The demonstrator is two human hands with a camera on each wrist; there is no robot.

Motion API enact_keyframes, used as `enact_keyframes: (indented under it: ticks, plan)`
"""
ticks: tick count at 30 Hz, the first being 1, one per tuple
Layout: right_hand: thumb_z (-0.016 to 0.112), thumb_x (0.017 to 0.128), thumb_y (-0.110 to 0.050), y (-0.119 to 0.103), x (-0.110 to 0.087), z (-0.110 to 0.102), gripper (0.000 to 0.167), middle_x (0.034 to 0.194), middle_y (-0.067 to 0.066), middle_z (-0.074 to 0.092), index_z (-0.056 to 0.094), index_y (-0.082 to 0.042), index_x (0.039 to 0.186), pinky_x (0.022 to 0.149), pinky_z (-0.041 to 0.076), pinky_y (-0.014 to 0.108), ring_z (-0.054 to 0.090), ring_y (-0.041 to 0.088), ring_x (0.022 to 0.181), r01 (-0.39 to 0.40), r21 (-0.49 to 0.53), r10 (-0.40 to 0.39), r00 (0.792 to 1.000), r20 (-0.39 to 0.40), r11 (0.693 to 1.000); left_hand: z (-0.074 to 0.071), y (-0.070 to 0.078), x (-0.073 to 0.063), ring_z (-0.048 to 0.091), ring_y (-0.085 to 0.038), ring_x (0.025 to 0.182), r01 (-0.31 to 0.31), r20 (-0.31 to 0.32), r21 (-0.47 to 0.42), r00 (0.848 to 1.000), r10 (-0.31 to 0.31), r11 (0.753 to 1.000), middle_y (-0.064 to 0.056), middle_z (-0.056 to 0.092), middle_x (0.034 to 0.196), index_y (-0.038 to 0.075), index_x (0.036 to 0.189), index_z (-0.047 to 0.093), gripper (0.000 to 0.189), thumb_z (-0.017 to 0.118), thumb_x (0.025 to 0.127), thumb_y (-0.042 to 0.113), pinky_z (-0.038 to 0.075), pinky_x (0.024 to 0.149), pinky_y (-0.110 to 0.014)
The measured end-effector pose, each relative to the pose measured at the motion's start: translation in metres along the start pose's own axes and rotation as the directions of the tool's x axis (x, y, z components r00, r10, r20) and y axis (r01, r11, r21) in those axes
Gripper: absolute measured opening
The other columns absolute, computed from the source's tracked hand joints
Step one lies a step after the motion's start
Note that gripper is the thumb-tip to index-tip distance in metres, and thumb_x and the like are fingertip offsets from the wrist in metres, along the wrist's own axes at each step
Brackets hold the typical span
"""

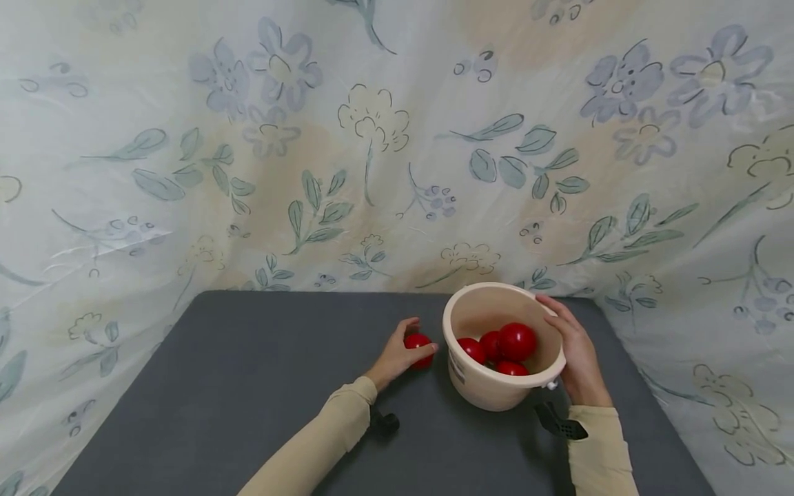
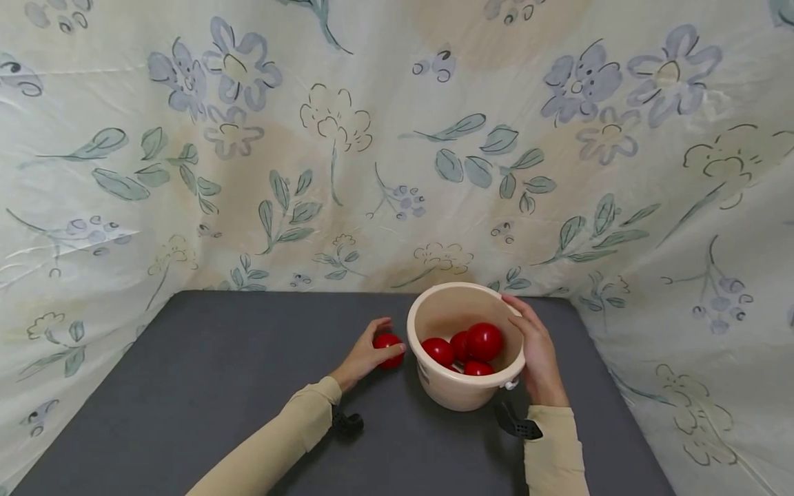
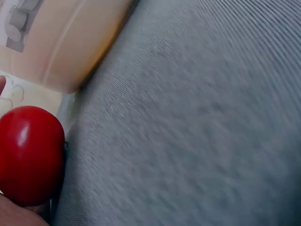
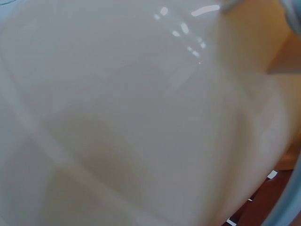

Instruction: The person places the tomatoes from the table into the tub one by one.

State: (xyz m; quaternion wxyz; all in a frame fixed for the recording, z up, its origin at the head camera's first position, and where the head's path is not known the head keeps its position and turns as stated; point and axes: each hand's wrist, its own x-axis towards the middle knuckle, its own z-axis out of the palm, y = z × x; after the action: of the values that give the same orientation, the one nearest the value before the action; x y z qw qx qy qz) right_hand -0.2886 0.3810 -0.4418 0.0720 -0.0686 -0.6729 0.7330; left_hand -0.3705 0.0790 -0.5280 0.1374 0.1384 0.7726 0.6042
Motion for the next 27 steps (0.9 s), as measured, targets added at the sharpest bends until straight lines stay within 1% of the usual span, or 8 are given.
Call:
enact_keyframes:
  ticks: [4,9,11,15,16,18,23,27]
  plan:
    - [0.037,0.11,-0.032,-0.001,0.0,0.0,0.045,0.153,-0.001,0.04,0.042,-0.024,0.153,0.095,0.051,0.012,0.046,0.011,0.133,-0.001,0.001,0.001,1.0,0.01,1.0,-0.002,-0.003,-0.003,0.049,-0.035,0.132,0.011,0.002,0.043,1.0,-0.011,0.999,-0.014,0.047,0.151,0.013,0.151,0.04,0.079,0.078,0.086,0.036,0.048,0.108,-0.056]
    - [0.037,0.11,-0.033,-0.002,0.0,-0.001,0.045,0.155,0.0,0.039,0.042,-0.025,0.154,0.094,0.05,0.011,0.045,0.011,0.133,-0.009,-0.003,0.009,1.0,-0.002,1.0,-0.003,-0.004,-0.004,0.05,-0.036,0.132,0.032,0.024,0.099,0.999,-0.034,0.995,-0.015,0.046,0.15,0.018,0.151,0.04,0.081,0.08,0.084,0.038,0.048,0.107,-0.058]
    - [0.037,0.11,-0.034,-0.002,0.0,-0.002,0.045,0.155,0.001,0.038,0.042,-0.025,0.154,0.094,0.051,0.011,0.045,0.012,0.133,-0.01,0.0,0.01,1.0,-0.008,1.0,-0.001,-0.004,-0.005,0.051,-0.037,0.13,0.038,0.019,0.116,0.999,-0.04,0.993,-0.015,0.047,0.148,0.018,0.15,0.041,0.079,0.08,0.084,0.038,0.049,0.106,-0.059]
    - [0.037,0.11,-0.033,0.0,-0.001,-0.002,0.045,0.155,0.001,0.039,0.043,-0.024,0.153,0.094,0.05,0.011,0.044,0.013,0.134,-0.007,0.009,0.007,1.0,-0.003,1.0,0.002,-0.006,-0.005,0.053,-0.036,0.127,0.049,-0.009,0.137,0.999,-0.048,0.989,-0.016,0.05,0.144,0.018,0.146,0.046,0.074,0.08,0.084,0.037,0.05,0.104,-0.059]
    - [0.037,0.11,-0.033,0.0,0.0,-0.002,0.045,0.155,0.001,0.039,0.043,-0.024,0.153,0.094,0.05,0.011,0.044,0.013,0.134,-0.006,0.011,0.006,1.0,-0.003,1.0,0.002,-0.006,-0.005,0.053,-0.036,0.126,0.054,-0.019,0.137,0.998,-0.052,0.989,-0.016,0.051,0.143,0.018,0.146,0.047,0.072,0.08,0.084,0.038,0.05,0.104,-0.058]
    - [0.037,0.11,-0.033,0.0,0.0,-0.002,0.045,0.155,0.0,0.039,0.043,-0.025,0.153,0.094,0.05,0.011,0.044,0.013,0.135,-0.003,0.002,0.003,1.0,0.002,1.0,0.002,-0.006,-0.005,0.054,-0.036,0.125,0.041,-0.03,0.124,0.999,-0.038,0.991,-0.016,0.053,0.142,0.015,0.145,0.049,0.07,0.079,0.085,0.037,0.051,0.103,-0.058]
    - [0.035,0.11,-0.033,-0.001,-0.001,-0.001,0.045,0.157,0.001,0.036,0.04,-0.026,0.155,0.094,0.049,0.011,0.043,0.012,0.136,0.001,-0.04,-0.001,1.0,0.007,0.999,-0.002,-0.002,-0.007,0.056,-0.035,0.124,0.009,-0.044,0.047,0.999,-0.007,0.999,-0.018,0.056,0.143,0.007,0.145,0.05,0.068,0.077,0.088,0.033,0.052,0.103,-0.055]
    - [0.036,0.11,-0.034,-0.002,-0.001,-0.001,0.046,0.158,0.001,0.035,0.039,-0.026,0.156,0.093,0.049,0.011,0.042,0.012,0.137,-0.007,-0.051,0.007,1.0,0.002,0.999,-0.01,0.004,-0.007,0.056,-0.034,0.124,0.015,-0.067,-0.005,0.998,-0.016,1.0,-0.017,0.056,0.142,0.006,0.144,0.051,0.066,0.075,0.09,0.035,0.053,0.103,-0.052]
